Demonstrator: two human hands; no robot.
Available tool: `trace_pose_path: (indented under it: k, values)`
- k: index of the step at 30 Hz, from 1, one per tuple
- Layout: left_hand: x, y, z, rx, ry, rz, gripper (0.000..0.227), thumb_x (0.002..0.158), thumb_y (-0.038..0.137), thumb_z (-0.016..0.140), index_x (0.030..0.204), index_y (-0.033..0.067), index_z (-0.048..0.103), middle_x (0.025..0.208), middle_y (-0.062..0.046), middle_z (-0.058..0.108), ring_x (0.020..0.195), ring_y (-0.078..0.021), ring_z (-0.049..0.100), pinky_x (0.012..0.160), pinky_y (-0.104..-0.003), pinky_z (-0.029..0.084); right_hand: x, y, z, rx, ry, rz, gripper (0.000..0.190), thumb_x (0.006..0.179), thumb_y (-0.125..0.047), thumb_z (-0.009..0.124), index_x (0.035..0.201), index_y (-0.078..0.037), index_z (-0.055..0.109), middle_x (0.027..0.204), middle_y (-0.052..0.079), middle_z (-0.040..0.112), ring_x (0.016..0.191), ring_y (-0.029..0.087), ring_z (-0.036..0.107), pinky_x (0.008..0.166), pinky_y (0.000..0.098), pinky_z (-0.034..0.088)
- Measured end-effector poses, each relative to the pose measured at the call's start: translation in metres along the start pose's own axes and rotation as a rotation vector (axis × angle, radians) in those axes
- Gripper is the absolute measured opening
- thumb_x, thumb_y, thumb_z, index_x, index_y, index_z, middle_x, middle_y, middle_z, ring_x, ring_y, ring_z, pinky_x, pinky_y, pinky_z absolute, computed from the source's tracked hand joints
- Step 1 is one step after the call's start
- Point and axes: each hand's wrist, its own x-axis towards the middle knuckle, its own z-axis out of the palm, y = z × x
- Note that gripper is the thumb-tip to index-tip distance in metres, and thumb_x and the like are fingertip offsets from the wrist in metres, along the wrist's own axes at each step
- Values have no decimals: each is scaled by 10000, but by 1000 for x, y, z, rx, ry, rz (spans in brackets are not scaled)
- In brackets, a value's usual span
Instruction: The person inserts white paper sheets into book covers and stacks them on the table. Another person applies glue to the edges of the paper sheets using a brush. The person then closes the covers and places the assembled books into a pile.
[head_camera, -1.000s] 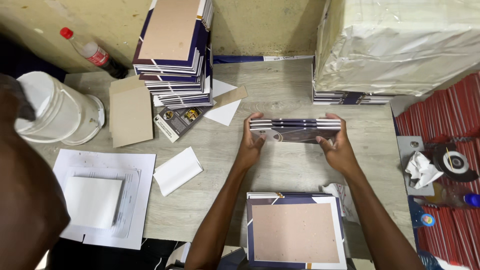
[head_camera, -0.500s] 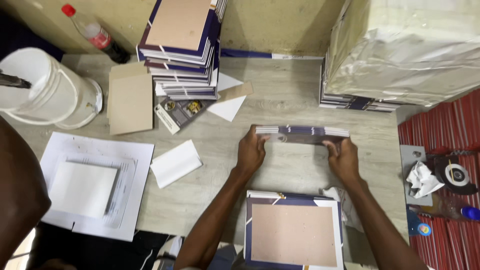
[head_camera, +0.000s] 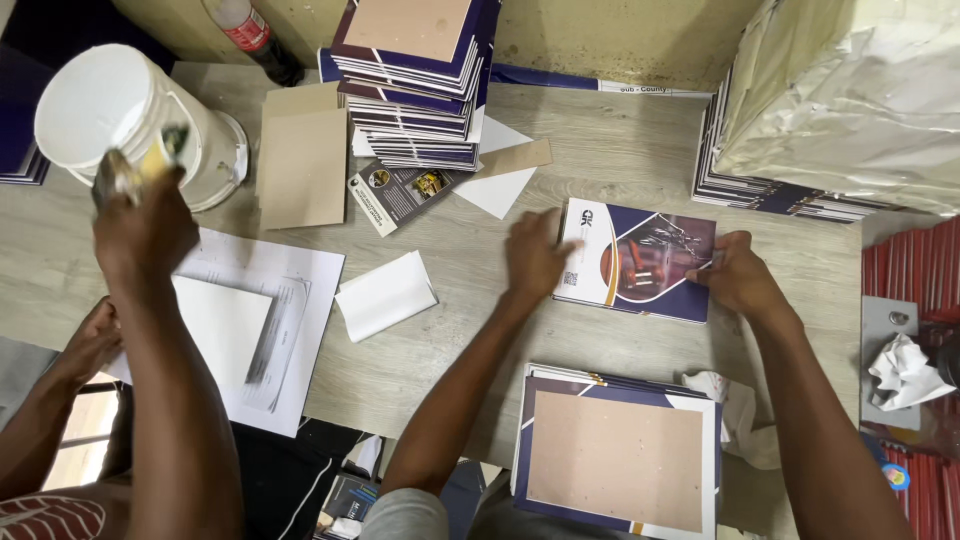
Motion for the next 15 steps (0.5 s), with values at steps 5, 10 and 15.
trace_pose_path:
  k: [5,10,15]
  values:
    - [-7,-177,-53,71,467,253,389,876,56,605,1250,18,702,1194,-209,694,1119,-400,629,986,-509,473,-95,-52,-35,347,69,120,751,987,-248,774,1617,-122,383,1405,174,591,1229,316,612,918,460,517]
    - [-29,-231,-108,544,236,-274,495,817,151,699,1302,80,628,1308,-180,574,1177,-447,544,925,-552,504,-125,-7,-23,651,312,-1,342,1100,-192,732,1405,-81,625,1118,27,654,971,151,656,775,302,526]
    - [-20,-220,-124,528,104,-311,339,914,173,644,1239,80,612,1296,-169,596,1221,-428,523,987,-587,478,-167,-22,-20,666,384,-6,177,1147,-115,652,1319,-93,685,1065,29,672,806,137,588,763,286,504]
